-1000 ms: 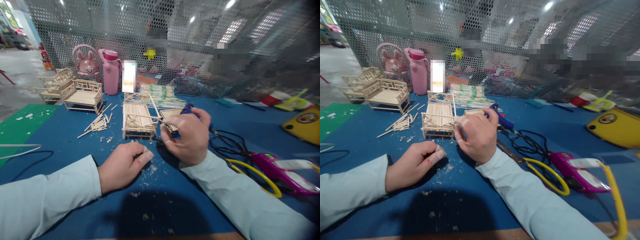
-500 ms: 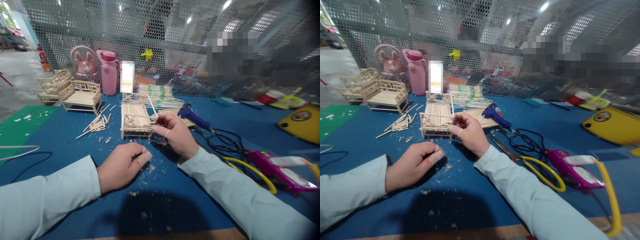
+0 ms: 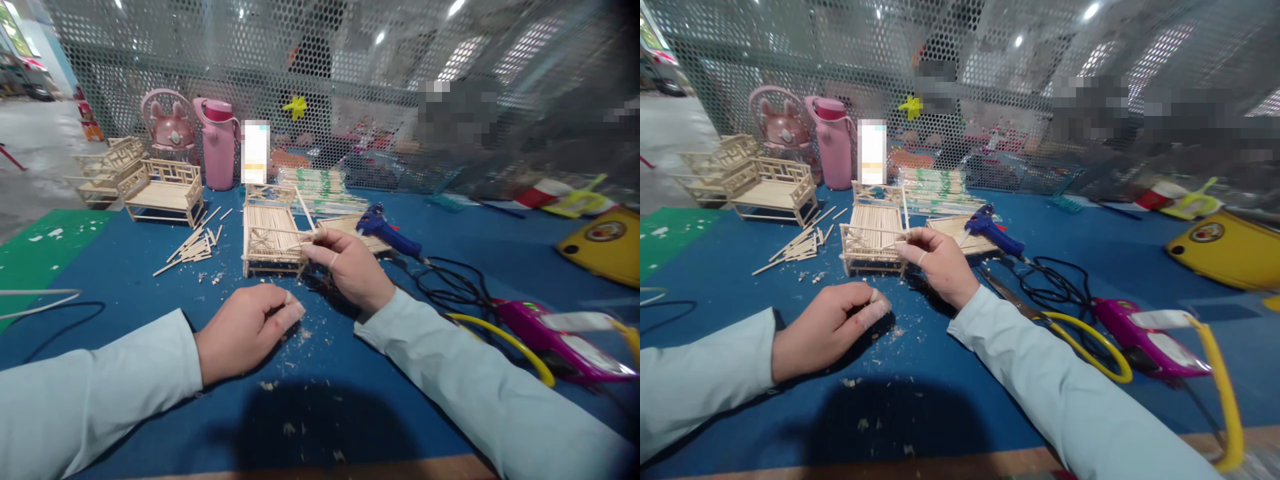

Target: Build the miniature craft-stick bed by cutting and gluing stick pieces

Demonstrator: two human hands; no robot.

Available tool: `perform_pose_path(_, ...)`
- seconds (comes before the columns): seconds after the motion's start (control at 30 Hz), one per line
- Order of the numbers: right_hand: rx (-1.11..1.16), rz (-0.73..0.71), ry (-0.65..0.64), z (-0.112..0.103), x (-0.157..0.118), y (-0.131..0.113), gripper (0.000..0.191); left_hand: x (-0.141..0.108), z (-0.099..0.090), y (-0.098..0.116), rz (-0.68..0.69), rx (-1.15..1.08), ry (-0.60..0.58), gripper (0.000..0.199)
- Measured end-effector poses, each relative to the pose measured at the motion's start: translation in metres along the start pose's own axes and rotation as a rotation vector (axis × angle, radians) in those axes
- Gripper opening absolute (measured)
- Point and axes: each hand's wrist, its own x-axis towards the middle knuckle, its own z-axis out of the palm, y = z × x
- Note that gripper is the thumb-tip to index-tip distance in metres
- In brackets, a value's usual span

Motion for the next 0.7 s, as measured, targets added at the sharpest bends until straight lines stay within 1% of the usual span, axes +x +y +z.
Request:
perform_pose_path(0.3, -0.003, 0.009, 0.011, 0.003, -0.002, -0.001, 0.016, 0.000, -0.001, 0.002, -0.003, -0.071, 0.010, 0.026)
perform_pose_path(0.47, -0.035, 0.006, 0.019, 0.003, -0.002, -0.003, 0.017, 0.000, 0.000, 0.002, -0.003, -0.074, 0.012, 0.026)
perform_pose_path(0.6, -0.081, -0.071, 0.004, -0.002, -0.005, -0.004, 0.020, -0.001, 0.000, 0.002, -0.005, -0.084, 0.013, 0.025)
perform_pose_path(0.67, -0.123, -0.133, 0.058, -0.008, -0.008, -0.004, 0.027, -0.001, -0.001, 0.002, -0.001, -0.093, 0.013, 0.023)
perform_pose_path(0.7, -0.154, -0.177, 0.123, -0.011, -0.009, -0.005, 0.029, -0.001, -0.001, 0.003, 0.001, -0.095, 0.012, 0.023)
